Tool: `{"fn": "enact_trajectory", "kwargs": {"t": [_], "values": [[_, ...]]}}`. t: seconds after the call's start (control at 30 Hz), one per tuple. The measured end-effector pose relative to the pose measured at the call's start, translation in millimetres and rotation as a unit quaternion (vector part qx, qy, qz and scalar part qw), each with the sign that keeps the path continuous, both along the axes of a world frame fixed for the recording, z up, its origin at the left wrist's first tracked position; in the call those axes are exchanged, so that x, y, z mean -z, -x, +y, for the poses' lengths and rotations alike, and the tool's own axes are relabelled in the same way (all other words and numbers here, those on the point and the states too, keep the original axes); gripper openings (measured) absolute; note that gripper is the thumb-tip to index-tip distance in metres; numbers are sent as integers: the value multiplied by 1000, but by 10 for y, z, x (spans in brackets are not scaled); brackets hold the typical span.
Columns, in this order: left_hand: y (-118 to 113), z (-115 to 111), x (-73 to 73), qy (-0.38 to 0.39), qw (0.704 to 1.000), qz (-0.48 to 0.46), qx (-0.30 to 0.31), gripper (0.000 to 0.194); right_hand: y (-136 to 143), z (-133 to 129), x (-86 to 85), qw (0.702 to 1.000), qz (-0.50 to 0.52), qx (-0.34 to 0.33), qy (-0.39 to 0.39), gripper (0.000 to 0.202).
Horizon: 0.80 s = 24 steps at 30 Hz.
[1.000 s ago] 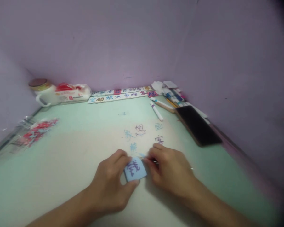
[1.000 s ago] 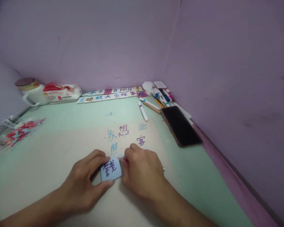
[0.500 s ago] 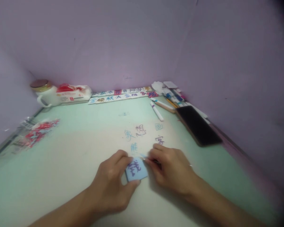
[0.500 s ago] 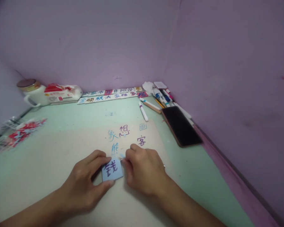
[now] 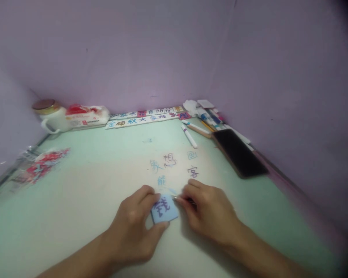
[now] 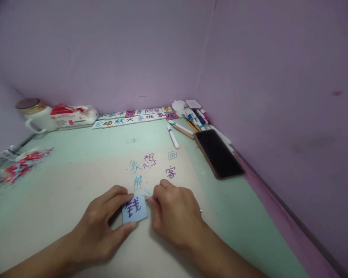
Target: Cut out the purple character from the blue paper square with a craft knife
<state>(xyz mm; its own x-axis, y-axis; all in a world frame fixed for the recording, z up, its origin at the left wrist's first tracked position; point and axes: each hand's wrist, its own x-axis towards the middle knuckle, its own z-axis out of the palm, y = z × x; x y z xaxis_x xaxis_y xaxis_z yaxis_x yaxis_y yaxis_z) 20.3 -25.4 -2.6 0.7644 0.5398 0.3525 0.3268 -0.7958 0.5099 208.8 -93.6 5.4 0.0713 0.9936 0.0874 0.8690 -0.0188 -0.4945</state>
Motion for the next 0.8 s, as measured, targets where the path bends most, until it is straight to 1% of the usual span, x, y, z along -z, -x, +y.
{"fn": "enact_trajectory", "kwargs": {"t": [0.07,0.13,0.3,0.5,0.63,0.8], "values": [[3,9,4,6,1000,0,12,29,37,8,6,1000,-2,17,0,17],[1,12,7,11,1000,1,14,29,61,23,5,1000,-8,19,-1,17],[-10,-6,6,9,1000,-1,2,29,46,39,-10,1000,-8,2,-9,18],[2,-28,7,-8,1000,-2,-10,30,2,-9,-2,1000,0,-17,-18,19],[10,-40,12,-18,1000,1,-12,32,17,-42,4,1000,8,-10,-13,19],[-6,-36,14,-11,1000,2,-18,32,54,-58,5,1000,17,4,0,19]]}}
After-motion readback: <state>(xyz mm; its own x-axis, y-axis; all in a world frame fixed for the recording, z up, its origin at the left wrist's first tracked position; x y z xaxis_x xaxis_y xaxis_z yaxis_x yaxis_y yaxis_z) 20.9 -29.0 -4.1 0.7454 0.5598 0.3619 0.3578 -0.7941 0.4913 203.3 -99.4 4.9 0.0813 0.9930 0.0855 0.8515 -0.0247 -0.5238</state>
